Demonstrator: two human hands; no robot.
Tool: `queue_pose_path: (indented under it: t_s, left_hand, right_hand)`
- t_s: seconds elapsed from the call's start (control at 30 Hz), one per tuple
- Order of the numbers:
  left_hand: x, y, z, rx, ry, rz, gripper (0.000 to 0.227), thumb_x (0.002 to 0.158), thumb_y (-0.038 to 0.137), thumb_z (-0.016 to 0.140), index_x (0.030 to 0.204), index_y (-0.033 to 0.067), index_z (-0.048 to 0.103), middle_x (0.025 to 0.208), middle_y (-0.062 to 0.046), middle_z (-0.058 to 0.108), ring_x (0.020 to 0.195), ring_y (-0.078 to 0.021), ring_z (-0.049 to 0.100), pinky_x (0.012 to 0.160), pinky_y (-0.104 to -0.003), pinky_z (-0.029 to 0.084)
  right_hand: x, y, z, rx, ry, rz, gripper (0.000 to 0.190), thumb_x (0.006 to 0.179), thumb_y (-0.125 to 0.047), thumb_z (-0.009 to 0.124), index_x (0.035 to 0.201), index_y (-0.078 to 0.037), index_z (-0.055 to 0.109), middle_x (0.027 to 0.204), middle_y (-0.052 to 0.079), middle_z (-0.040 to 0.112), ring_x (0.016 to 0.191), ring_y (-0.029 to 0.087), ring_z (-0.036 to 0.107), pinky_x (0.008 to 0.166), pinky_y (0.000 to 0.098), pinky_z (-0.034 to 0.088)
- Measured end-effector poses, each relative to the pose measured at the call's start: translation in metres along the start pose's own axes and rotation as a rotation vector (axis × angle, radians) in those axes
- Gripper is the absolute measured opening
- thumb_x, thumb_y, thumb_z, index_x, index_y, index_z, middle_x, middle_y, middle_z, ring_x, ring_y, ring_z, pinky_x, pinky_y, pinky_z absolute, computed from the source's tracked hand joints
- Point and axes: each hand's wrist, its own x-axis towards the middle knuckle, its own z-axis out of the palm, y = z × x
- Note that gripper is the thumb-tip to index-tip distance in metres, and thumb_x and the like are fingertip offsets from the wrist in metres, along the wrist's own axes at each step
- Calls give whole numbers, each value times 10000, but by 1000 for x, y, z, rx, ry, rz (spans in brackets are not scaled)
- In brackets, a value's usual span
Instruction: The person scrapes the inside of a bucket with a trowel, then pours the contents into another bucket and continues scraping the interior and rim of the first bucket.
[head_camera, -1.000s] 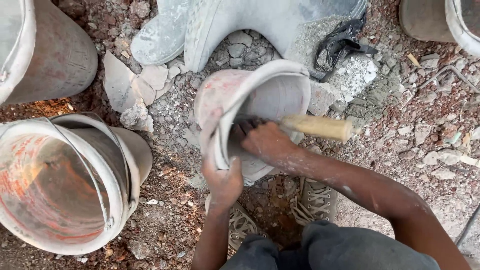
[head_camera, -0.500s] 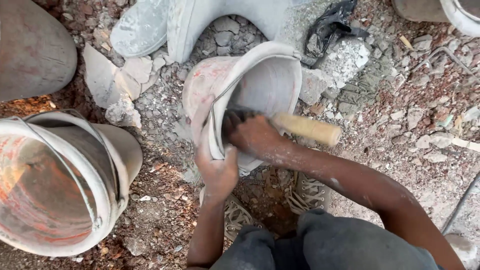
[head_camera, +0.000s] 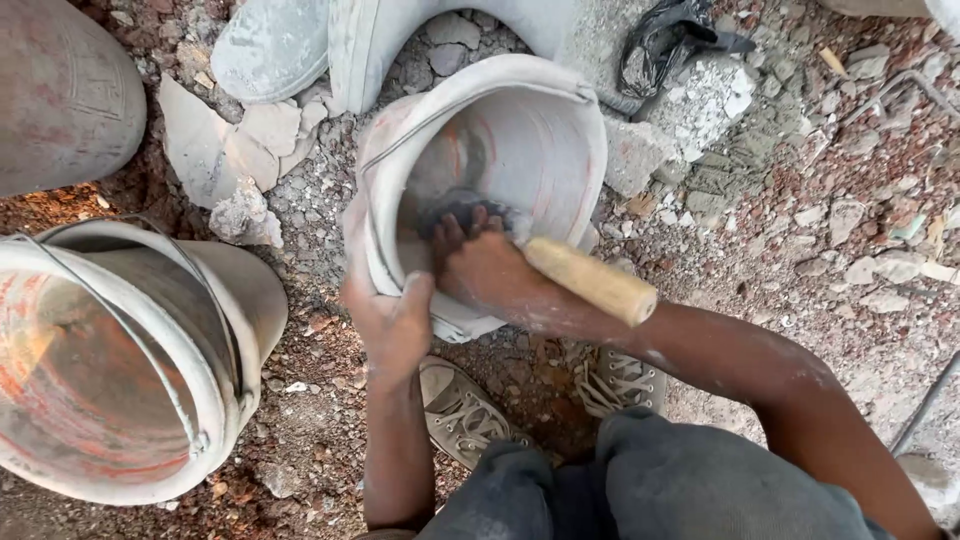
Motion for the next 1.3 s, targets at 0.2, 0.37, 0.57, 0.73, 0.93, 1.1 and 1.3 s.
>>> queue_pose_path:
  t_s: [0.2, 0.37, 0.57, 0.73, 0.93, 1.1, 1.3]
  left_hand:
    - [2, 5, 9, 93, -28, -28, 866, 674, 6, 499, 1527, -86, 384, 1533, -197, 496, 1258, -264, 557, 1105, -349, 425]
    - [-1, -2, 11, 10, 34, 72, 862, 753, -39, 510, 1594, -85, 325, 1509, -207, 490, 1415, -289, 537, 1268, -378, 392]
    - [-8, -18, -7, -132, 151, -38, 894, 718, -47, 506, 1587, -98, 301, 1472, -196, 500, 1390, -279, 518, 1224, -385, 380]
    - [-29, -32, -8, -89, 156, 75, 854, 768, -64, 516, 1592, -106, 291, 1560, -181, 458, 1490, -255, 446, 1295, -359, 303]
    - [-40, -51, -16, -262, 422, -131, 842, 709, -73, 561, 1522, -96, 341, 1292, -191, 536, 1190, -290, 578, 1079, -397, 482]
    - [-52, -55, -13, -347, 454, -100, 883, 717, -85, 547, 1549, -71, 251, 1377, -191, 476, 1279, -278, 524, 1134, -399, 436]
    - [-67, -56, 1, -291, 538, -38, 917, 729, -100, 551, 1573, -50, 196, 1462, -213, 440, 1371, -310, 485, 1215, -415, 375]
  right_hand:
    - [28, 37, -24, 319, -469, 279, 254, 1040, -172, 599, 1202, -42, 745, 1047, 194, 809, 798, 299, 757, 632, 443, 622]
    - [31, 9, -13, 121, 254, 137, 396, 901, -340, 623, 1185, -65, 646, 1033, 154, 778, 689, 323, 739, 721, 483, 650]
    - [-8, 39, -25, 760, 20, 227, 372, 1001, -184, 615, 1329, -10, 634, 963, 180, 764, 679, 293, 775, 561, 409, 645]
    - [1, 70, -41, 631, 123, 483, 520, 1013, -300, 681, 1403, 11, 536, 1044, 239, 716, 888, 353, 718, 783, 451, 608]
    - [-58, 35, -57, 131, -108, 330, 840, 918, -345, 702, 1585, -22, 306, 1158, 282, 613, 1054, 388, 571, 814, 513, 538]
    - [-57, 40, -42, 174, -111, 190, 883, 908, -106, 666, 1638, -34, 175, 1125, 302, 608, 1046, 431, 625, 900, 546, 581]
    - [-48, 43, -49, 655, -419, 247, 929, 919, -85, 594, 1590, -10, -45, 1188, 349, 567, 1026, 460, 624, 869, 519, 598]
